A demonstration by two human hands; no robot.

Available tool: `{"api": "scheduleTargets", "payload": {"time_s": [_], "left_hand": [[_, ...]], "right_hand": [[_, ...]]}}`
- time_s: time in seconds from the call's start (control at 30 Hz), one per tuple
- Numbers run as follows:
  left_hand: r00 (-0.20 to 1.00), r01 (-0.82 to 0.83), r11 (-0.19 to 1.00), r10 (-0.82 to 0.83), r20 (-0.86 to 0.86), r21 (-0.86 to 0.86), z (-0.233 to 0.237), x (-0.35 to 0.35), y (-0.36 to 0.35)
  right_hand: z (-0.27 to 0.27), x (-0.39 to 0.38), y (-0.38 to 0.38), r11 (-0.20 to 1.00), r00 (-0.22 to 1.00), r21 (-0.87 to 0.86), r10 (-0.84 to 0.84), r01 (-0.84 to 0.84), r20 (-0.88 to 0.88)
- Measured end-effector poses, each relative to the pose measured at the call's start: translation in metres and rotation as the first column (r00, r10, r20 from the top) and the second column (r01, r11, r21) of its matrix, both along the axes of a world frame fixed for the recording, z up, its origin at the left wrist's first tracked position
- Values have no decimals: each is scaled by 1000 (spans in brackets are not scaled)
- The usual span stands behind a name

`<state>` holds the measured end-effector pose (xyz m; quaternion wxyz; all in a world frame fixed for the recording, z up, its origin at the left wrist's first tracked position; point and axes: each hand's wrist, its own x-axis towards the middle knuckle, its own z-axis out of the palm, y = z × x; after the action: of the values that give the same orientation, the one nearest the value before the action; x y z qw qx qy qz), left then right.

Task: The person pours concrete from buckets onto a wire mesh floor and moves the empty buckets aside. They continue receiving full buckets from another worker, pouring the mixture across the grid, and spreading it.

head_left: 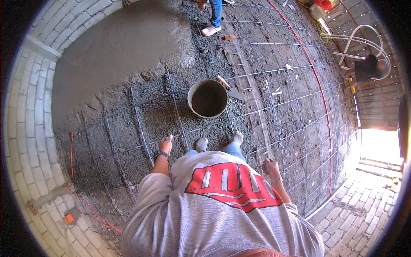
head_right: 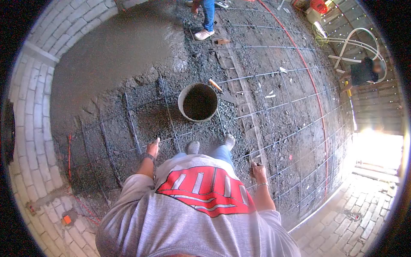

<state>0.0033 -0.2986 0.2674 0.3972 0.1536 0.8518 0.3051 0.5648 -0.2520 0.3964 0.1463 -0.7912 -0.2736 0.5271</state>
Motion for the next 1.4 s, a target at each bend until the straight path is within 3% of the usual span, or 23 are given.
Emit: {"api": "scheduleTargets", "payload": {"time_s": [0.3,0.5,0.6,0.7,0.77,0.8,0.83,0.87,0.9,0.93,0.97,1.03,1.1,1.4], "left_hand": [[1000,18,1000,-18,8,16,-13,-3,-6],[996,82,996,-83,-41,-19,-8,1,-3],[999,34,999,-33,-37,25,-1,3,3],[995,90,995,-88,49,-38,25,7,12],[996,55,997,-51,73,-56,6,0,8],[986,91,993,-79,144,-81,2,-6,8],[985,120,989,-108,138,-88,18,-4,12],[975,75,991,-49,215,-112,40,3,16],[957,34,989,9,290,-145,54,6,19],[956,26,987,21,293,-156,49,5,18],[957,55,985,-6,292,-163,49,5,18],[931,13,988,44,362,-155,55,6,18],[930,4,988,53,363,-155,65,12,18],[929,11,987,50,367,-161,61,8,22]], "right_hand": [[23,-11,4,997,998,-45,-58,58,-12],[29,-9,-2,999,998,19,-40,41,-50],[24,-6,-7,1000,1000,5,-13,13,-22],[24,-6,-8,998,999,-34,-47,46,-5],[13,-1,-12,1000,1000,11,-19,19,-4],[-19,20,-16,958,956,60,274,-281,105],[-104,67,-27,951,937,17,303,-310,173],[-121,70,-32,974,941,-7,219,-225,256],[-68,48,-27,866,824,39,461,-499,329],[-46,34,-20,801,706,15,519,-599,483],[0,5,-12,994,983,9,103,-105,150],[-27,19,-15,997,993,-10,73,-72,95],[13,-6,-10,1000,996,16,8,-10,94],[1,-3,-22,999,998,-21,32,-31,56]]}}
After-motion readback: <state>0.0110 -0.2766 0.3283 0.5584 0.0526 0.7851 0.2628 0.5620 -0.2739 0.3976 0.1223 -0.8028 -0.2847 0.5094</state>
